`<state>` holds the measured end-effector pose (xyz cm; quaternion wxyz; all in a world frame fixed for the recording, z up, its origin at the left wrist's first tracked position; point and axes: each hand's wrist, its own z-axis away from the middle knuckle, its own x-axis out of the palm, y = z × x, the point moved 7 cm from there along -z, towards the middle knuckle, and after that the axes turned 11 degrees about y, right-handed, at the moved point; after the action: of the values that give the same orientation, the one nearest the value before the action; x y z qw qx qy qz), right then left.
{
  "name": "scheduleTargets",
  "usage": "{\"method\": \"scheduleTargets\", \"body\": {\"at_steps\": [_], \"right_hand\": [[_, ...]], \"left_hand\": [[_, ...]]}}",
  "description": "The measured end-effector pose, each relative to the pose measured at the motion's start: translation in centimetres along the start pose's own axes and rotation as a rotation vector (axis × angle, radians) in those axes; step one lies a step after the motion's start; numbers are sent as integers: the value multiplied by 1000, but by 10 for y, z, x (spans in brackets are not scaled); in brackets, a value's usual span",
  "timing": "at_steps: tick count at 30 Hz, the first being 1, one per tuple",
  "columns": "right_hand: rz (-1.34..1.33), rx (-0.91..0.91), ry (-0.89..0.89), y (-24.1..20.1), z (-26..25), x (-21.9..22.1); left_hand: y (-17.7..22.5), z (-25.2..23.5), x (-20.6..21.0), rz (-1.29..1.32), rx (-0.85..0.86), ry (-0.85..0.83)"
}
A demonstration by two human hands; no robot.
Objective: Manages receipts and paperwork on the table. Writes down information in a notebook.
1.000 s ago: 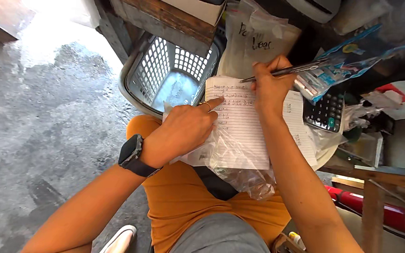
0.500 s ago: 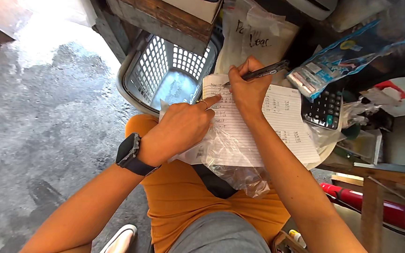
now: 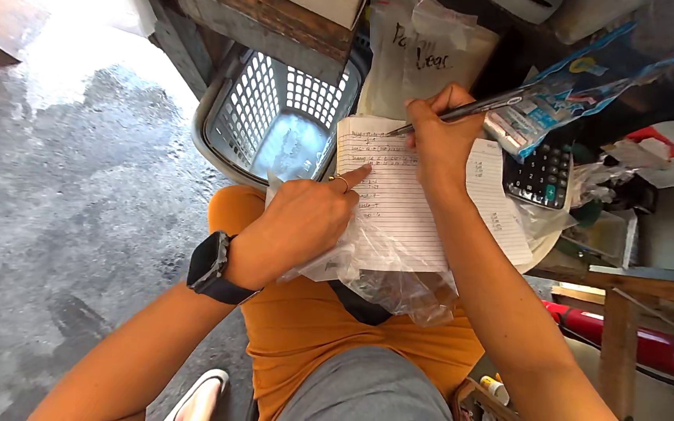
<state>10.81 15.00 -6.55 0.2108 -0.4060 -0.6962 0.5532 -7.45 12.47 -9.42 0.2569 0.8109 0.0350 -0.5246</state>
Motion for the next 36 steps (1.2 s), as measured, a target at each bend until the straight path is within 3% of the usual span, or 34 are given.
{"method": "scheduleTargets", "body": {"at_steps": [4, 9, 20, 27, 36], "right_hand": [[-15, 58, -81, 6, 17, 21], [56, -140, -101, 9, 27, 30], [148, -348, -114, 4, 28, 27], [65, -56, -43, 5, 2, 6], [138, -161, -98, 6, 16, 15]], "left_hand": [[1, 2, 0, -25, 28, 1], [-2, -4, 2, 16, -5, -13], [-3, -5, 4, 15, -24, -44], [-2, -6, 4, 14, -42, -76], [-2, -7, 3, 4, -33, -88]]}}
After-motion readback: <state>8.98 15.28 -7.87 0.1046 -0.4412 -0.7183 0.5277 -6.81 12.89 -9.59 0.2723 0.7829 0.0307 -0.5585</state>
